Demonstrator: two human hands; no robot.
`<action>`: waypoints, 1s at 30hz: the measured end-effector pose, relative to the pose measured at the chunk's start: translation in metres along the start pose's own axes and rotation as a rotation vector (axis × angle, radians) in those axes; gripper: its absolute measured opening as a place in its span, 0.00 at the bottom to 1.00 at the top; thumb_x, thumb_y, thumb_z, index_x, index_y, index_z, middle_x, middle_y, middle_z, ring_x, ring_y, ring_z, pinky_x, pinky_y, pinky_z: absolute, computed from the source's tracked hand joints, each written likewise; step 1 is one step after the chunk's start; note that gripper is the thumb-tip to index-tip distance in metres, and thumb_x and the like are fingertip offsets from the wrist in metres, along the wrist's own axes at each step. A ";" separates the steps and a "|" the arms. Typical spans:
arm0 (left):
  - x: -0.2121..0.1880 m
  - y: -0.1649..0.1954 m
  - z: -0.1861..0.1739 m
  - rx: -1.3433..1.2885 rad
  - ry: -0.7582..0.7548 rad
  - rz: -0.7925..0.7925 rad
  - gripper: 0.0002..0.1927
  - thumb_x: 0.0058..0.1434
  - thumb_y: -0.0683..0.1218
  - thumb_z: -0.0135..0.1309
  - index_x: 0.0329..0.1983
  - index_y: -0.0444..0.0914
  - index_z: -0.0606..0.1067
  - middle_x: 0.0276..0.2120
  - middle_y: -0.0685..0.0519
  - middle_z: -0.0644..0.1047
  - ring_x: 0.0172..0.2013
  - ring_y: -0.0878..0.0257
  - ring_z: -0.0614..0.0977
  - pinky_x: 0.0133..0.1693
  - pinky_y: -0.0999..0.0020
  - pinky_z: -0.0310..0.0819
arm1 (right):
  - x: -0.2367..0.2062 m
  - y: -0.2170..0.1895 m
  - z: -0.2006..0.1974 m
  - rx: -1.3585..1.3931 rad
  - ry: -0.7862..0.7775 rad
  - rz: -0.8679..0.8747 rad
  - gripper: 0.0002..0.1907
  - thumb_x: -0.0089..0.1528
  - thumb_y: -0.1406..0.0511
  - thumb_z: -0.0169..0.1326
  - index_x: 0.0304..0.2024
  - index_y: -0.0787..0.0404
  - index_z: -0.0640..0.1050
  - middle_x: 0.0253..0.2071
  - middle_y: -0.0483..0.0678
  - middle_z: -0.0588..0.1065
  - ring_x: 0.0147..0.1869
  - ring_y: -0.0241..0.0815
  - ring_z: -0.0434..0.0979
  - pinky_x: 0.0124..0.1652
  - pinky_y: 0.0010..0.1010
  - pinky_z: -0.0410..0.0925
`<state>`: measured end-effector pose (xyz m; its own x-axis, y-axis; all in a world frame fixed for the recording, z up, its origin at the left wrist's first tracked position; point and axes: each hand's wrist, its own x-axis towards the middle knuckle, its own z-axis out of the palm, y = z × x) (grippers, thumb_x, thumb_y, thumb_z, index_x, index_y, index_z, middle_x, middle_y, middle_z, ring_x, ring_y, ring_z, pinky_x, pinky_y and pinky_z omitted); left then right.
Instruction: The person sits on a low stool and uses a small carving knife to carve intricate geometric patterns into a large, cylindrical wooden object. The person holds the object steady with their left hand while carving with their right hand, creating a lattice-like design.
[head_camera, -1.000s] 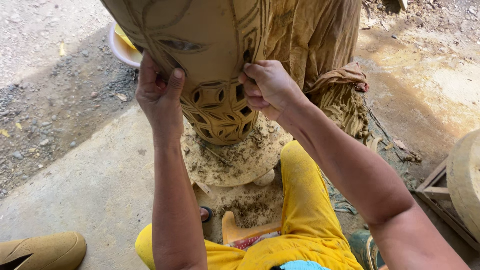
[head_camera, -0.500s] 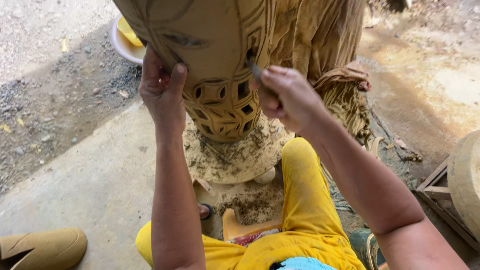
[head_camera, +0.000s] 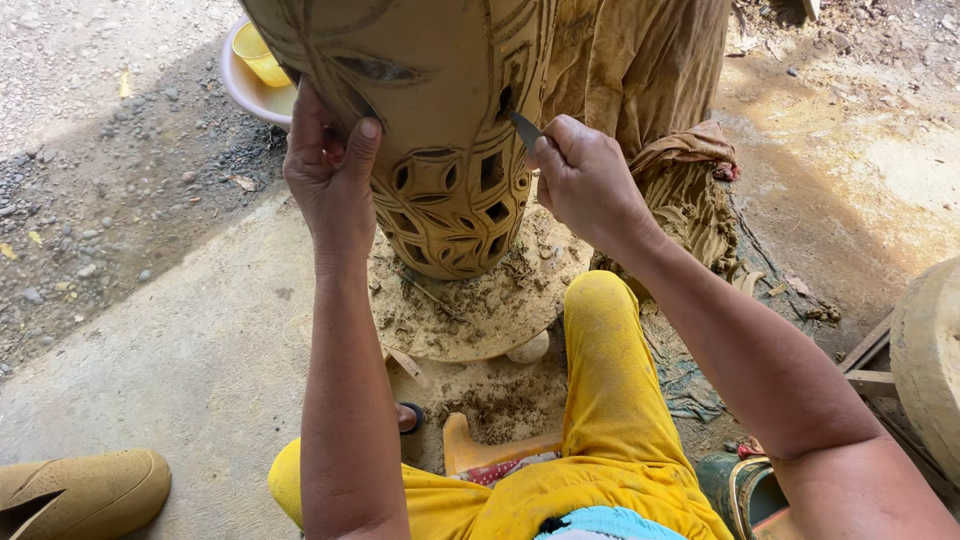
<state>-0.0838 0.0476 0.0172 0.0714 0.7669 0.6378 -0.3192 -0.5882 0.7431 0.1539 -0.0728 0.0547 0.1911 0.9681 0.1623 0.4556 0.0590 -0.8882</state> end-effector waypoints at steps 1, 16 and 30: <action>-0.001 0.000 0.001 -0.006 -0.005 0.011 0.33 0.68 0.48 0.68 0.73 0.44 0.68 0.54 0.55 0.83 0.55 0.68 0.83 0.65 0.68 0.79 | 0.002 0.000 0.000 0.136 -0.026 0.050 0.14 0.74 0.64 0.41 0.34 0.63 0.70 0.21 0.39 0.64 0.19 0.28 0.62 0.16 0.24 0.60; -0.003 -0.008 0.007 0.151 0.103 0.070 0.31 0.66 0.47 0.71 0.70 0.43 0.72 0.42 0.61 0.77 0.39 0.72 0.74 0.51 0.77 0.78 | 0.015 -0.018 0.005 0.717 -0.151 0.336 0.15 0.72 0.63 0.44 0.32 0.62 0.70 0.15 0.39 0.60 0.14 0.29 0.51 0.12 0.23 0.48; -0.003 -0.003 0.000 0.025 -0.005 0.043 0.32 0.68 0.46 0.68 0.73 0.42 0.69 0.55 0.54 0.82 0.53 0.69 0.82 0.62 0.69 0.78 | 0.014 -0.029 0.009 0.570 -0.135 0.299 0.15 0.72 0.63 0.41 0.34 0.63 0.74 0.18 0.41 0.64 0.15 0.30 0.56 0.13 0.23 0.52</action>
<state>-0.0829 0.0470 0.0137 0.0630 0.7398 0.6699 -0.2979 -0.6266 0.7201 0.1356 -0.0593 0.0790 0.1107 0.9826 -0.1494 -0.1399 -0.1334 -0.9811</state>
